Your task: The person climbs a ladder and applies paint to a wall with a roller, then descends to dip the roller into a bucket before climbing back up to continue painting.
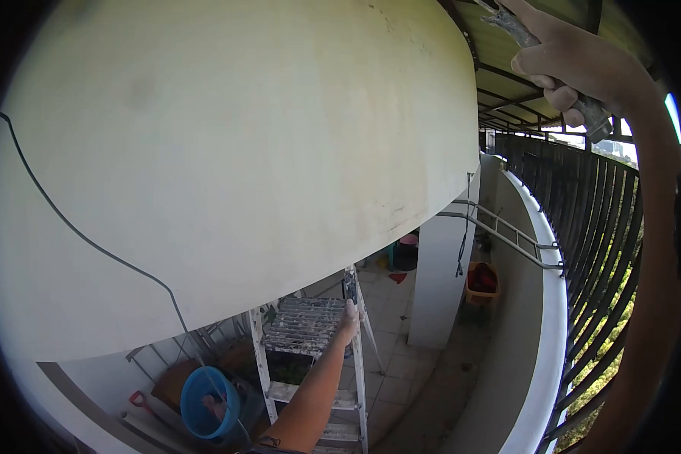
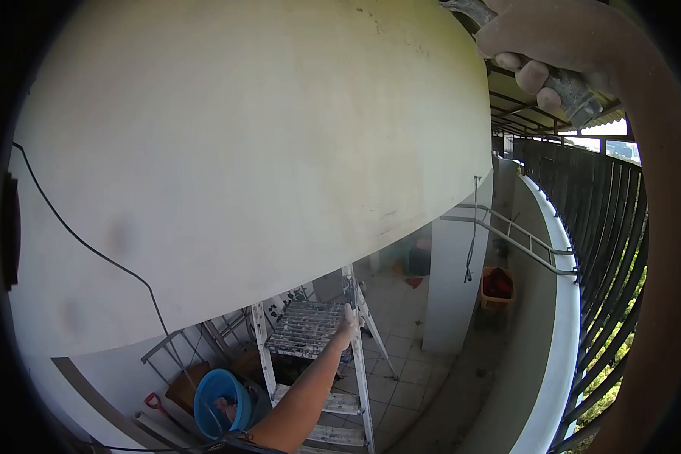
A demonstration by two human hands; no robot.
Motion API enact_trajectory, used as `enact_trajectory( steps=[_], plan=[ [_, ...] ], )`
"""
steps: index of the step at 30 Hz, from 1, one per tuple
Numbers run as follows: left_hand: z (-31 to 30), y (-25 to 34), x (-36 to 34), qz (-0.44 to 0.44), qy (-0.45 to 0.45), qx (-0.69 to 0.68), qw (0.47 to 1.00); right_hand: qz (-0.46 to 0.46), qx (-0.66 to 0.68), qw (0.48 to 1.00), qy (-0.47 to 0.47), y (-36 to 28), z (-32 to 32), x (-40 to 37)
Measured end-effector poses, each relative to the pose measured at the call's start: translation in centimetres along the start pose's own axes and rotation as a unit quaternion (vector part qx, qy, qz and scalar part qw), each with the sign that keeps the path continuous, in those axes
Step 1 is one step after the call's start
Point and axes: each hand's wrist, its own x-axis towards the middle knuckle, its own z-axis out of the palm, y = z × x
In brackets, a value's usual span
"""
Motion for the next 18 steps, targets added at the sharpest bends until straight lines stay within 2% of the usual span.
enact_trajectory(
  steps=[2,4,5,8,9,10,14,18],
  plan=[
    [0.0,-0.7,0.5,0.01,0.001,-0.018,1.0,0.014,0.041,0.998,-0.036,0.1,-1.3,1.0],
    [-0.1,-1.3,0.9,0.027,0.004,-0.024,0.999,-0.141,-0.061,0.98,0.123,4.7,3.1,1.4],
    [0.0,-1.4,1.0,0.039,0.006,-0.023,0.999,-0.126,-0.005,0.988,0.087,5.6,4.3,1.1],
    [0.5,-0.7,0.4,0.039,0.026,-0.045,0.998,-0.056,-0.044,0.997,-0.009,8.2,6.9,-1.5],
    [0.8,0.0,0.0,0.034,0.036,-0.058,0.997,-0.072,-0.038,0.997,-0.008,11.0,8.1,-1.6],
    [1.1,0.5,-0.4,0.032,0.041,-0.061,0.997,-0.066,-0.027,0.996,-0.052,10.5,8.5,-2.9],
    [1.1,1.0,-0.6,0.038,0.049,-0.09,0.994,-0.033,-0.041,0.998,-0.026,9.3,8.4,-2.9],
    [1.5,0.1,0.0,0.044,0.069,-0.095,0.992,-0.084,-0.009,0.996,0.01,5.8,5.1,0.4]
  ],
)
